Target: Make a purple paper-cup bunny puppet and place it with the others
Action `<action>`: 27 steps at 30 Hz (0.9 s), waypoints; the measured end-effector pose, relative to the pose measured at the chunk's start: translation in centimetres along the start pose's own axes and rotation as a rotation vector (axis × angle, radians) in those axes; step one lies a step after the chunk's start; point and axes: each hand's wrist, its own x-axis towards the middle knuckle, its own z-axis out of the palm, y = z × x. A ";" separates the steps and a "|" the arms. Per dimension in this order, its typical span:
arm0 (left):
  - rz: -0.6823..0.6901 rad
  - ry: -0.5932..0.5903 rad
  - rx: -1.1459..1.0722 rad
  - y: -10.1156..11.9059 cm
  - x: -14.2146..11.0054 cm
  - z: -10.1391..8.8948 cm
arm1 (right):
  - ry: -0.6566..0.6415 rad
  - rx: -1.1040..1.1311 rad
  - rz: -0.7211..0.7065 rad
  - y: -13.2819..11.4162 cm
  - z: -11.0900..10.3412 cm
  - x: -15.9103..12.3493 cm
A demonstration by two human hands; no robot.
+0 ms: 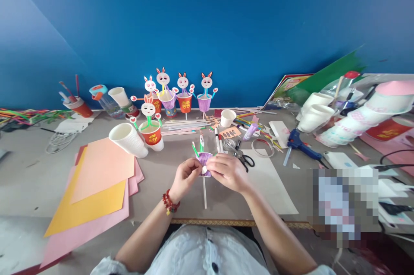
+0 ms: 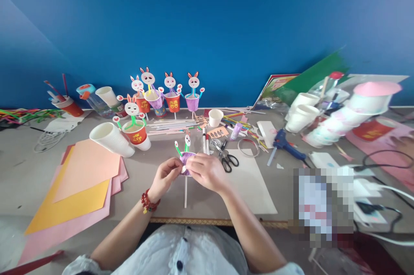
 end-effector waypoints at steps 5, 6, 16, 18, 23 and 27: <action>0.049 0.283 0.379 -1.0 -0.2 0.1 | 0.193 0.156 0.235 0.6 0.2 -0.8; 0.045 0.309 0.452 -1.3 -0.2 0.2 | 0.259 0.218 0.318 0.9 0.3 -1.1; -0.140 0.146 0.326 -2.5 -0.1 0.7 | 0.661 0.767 0.694 3.2 2.0 -2.2; -0.155 0.148 0.119 -2.3 -0.2 0.2 | 0.668 0.807 0.711 3.2 2.1 -2.2; -0.069 0.106 -0.294 -1.7 -0.3 -0.1 | 0.564 0.929 0.635 1.3 1.6 -1.7; -0.044 0.055 -0.398 -1.3 -0.4 0.2 | 0.438 0.954 0.601 -0.7 1.4 -1.2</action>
